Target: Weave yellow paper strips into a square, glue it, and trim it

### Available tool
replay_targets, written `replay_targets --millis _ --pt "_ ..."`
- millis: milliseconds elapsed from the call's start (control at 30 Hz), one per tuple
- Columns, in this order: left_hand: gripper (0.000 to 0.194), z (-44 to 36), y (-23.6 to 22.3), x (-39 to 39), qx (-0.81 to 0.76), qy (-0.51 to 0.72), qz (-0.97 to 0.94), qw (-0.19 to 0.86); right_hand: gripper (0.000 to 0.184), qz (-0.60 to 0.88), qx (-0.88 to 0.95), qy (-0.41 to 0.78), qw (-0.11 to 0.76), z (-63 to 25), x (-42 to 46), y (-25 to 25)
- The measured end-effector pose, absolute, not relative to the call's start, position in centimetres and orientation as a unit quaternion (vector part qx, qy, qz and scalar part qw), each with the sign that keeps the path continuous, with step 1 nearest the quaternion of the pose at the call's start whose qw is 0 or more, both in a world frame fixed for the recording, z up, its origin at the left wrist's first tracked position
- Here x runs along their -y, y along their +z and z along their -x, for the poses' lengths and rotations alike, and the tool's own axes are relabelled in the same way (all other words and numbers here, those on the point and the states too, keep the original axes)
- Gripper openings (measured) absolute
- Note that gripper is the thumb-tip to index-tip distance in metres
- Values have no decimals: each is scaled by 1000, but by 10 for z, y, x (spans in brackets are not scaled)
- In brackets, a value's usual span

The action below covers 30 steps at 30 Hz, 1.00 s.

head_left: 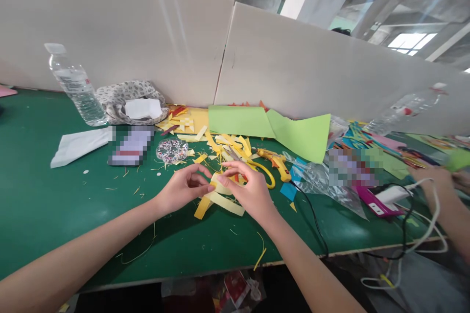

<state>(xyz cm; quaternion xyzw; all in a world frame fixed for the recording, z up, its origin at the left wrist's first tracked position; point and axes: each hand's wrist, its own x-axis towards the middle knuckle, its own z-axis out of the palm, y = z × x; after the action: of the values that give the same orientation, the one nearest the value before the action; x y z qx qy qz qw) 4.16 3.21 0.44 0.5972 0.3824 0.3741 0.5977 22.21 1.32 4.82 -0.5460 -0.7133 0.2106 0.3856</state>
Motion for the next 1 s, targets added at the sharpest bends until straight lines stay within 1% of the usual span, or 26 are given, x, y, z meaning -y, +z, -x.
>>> replay_targets --millis 67,167,467,633,1000 --pt "29 -42 4 -31 -382 374 -596 599 20 560 703 241 367 -220 -13 47" --pt "28 -42 6 -31 -373 382 -589 607 16 565 689 259 373 -220 -13 45" --pt "29 -45 7 -29 -360 392 -580 616 28 552 724 283 303 -221 -16 41" --pt "29 -46 3 -30 -373 395 -575 611 28 547 706 321 316 -220 -16 38" --pt "30 -46 0 -32 -402 411 -562 594 28 558 694 316 327 -216 -15 34"
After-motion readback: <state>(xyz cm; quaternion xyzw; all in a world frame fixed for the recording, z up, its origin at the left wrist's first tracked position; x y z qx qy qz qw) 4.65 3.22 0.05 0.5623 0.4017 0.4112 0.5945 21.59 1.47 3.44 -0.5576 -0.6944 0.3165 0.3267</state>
